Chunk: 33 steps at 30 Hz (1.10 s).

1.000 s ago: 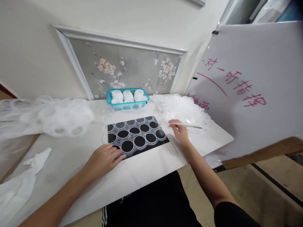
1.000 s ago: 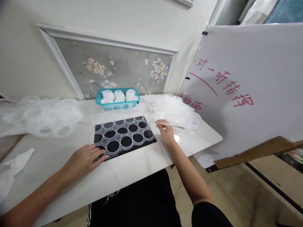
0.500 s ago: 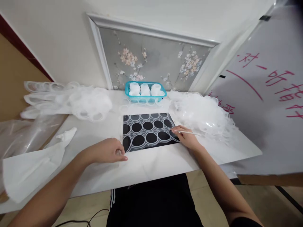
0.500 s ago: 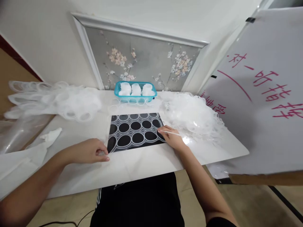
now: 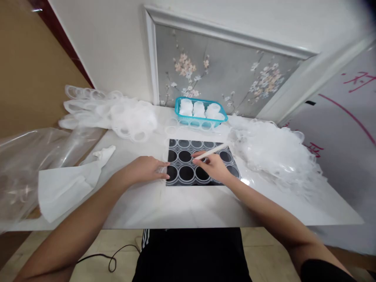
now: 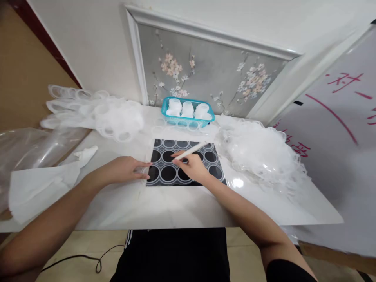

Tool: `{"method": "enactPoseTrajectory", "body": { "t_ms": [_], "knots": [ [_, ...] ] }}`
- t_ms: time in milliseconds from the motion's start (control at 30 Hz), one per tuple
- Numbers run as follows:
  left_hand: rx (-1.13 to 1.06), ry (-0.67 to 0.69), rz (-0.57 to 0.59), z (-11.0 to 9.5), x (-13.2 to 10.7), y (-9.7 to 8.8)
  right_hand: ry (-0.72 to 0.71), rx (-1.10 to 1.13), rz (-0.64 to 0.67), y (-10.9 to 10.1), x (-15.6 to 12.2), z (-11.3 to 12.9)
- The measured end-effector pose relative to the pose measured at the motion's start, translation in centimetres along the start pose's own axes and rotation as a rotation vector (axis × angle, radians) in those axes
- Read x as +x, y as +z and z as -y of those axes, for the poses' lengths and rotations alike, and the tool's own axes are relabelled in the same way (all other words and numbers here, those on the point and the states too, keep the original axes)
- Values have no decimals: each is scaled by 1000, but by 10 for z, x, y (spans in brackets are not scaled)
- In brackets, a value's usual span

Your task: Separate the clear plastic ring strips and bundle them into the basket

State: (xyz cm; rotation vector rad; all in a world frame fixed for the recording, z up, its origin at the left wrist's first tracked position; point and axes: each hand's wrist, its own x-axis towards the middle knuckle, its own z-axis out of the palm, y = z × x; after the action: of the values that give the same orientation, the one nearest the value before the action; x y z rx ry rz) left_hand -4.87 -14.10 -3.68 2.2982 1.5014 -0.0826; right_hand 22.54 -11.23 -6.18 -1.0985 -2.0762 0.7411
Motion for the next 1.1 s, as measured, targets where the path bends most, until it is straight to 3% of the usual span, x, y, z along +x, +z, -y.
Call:
{"method": "enactPoseTrajectory", "body": {
  "t_ms": [133, 267, 500, 667, 800, 900, 967, 1067, 1100],
  "knots": [
    [-25, 45, -19, 9, 1, 3, -24, 160, 104, 49, 38, 12],
    [18, 50, -19, 11, 0, 3, 34, 245, 121, 70, 50, 3],
    [101, 102, -34, 7, 0, 8, 63, 246, 128, 70, 46, -1],
    [117, 109, -59, 8, 2, 13, 20, 122, 112, 72, 42, 3],
    [11, 99, -22, 13, 3, 13, -150, -120, 80, 77, 32, 7],
    [-56, 100, 8, 17, 4, 11, -340, -317, 133, 66, 46, 5],
    [-88, 105, 29, 20, 4, 9, -331, -367, -20, 48, 67, 0],
    [-106, 118, 41, 20, 7, 8, -119, -243, -583, 17, 86, -8],
    [-90, 134, 14, 19, 10, 10, -109, -195, -607, 11, 83, -9]
  ]
}}
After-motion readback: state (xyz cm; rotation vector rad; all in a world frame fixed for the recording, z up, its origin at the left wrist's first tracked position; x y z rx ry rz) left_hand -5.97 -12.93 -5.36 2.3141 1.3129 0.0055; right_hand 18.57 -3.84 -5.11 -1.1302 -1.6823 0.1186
